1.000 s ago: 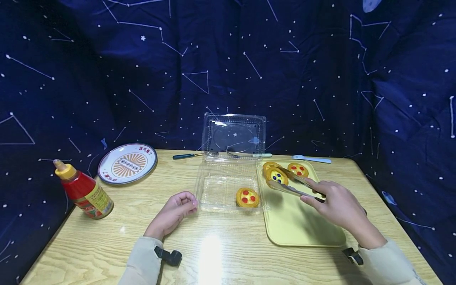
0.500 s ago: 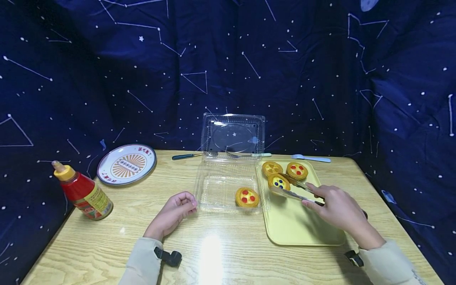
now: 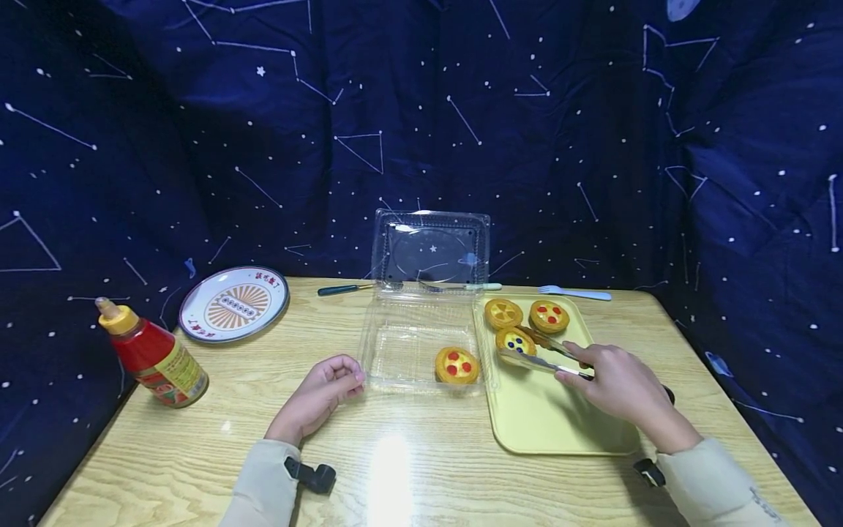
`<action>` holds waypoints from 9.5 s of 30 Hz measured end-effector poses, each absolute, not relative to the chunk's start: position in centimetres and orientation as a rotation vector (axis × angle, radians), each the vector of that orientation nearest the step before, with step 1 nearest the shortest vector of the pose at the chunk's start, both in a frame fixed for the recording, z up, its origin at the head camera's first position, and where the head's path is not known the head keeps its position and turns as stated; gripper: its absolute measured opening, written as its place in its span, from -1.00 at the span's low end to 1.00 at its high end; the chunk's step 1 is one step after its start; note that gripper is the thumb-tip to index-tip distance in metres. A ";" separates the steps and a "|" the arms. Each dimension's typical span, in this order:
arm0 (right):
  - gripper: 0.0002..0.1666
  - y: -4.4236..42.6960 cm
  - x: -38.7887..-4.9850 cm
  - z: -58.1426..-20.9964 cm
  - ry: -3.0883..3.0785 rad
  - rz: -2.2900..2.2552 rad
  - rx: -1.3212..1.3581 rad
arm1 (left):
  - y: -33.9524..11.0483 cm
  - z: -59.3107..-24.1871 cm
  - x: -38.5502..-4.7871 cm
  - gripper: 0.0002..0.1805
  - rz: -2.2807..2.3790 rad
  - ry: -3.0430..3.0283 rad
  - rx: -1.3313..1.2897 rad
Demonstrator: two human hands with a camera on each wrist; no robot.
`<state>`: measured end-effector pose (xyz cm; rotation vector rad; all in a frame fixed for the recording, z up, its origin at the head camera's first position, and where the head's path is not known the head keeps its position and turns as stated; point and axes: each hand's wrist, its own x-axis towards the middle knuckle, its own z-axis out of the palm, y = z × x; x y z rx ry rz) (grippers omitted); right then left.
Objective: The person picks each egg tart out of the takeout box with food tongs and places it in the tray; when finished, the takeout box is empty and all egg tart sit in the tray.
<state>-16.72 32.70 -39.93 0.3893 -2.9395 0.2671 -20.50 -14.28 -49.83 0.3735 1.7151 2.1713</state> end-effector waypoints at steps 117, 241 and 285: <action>-0.24 20.7 -18.6 -37.7 -3.012 -0.100 0.729 | -14.4 -49.7 -20.4 -0.88 2.148 1.765 0.358; -0.15 37.0 -14.5 -40.8 -2.983 0.185 0.180 | -14.4 -50.0 -20.6 -0.88 2.168 1.732 0.373; -0.37 42.2 -17.3 -42.3 -2.694 0.744 -0.244 | -14.3 -49.7 -20.4 -0.91 2.166 1.739 0.385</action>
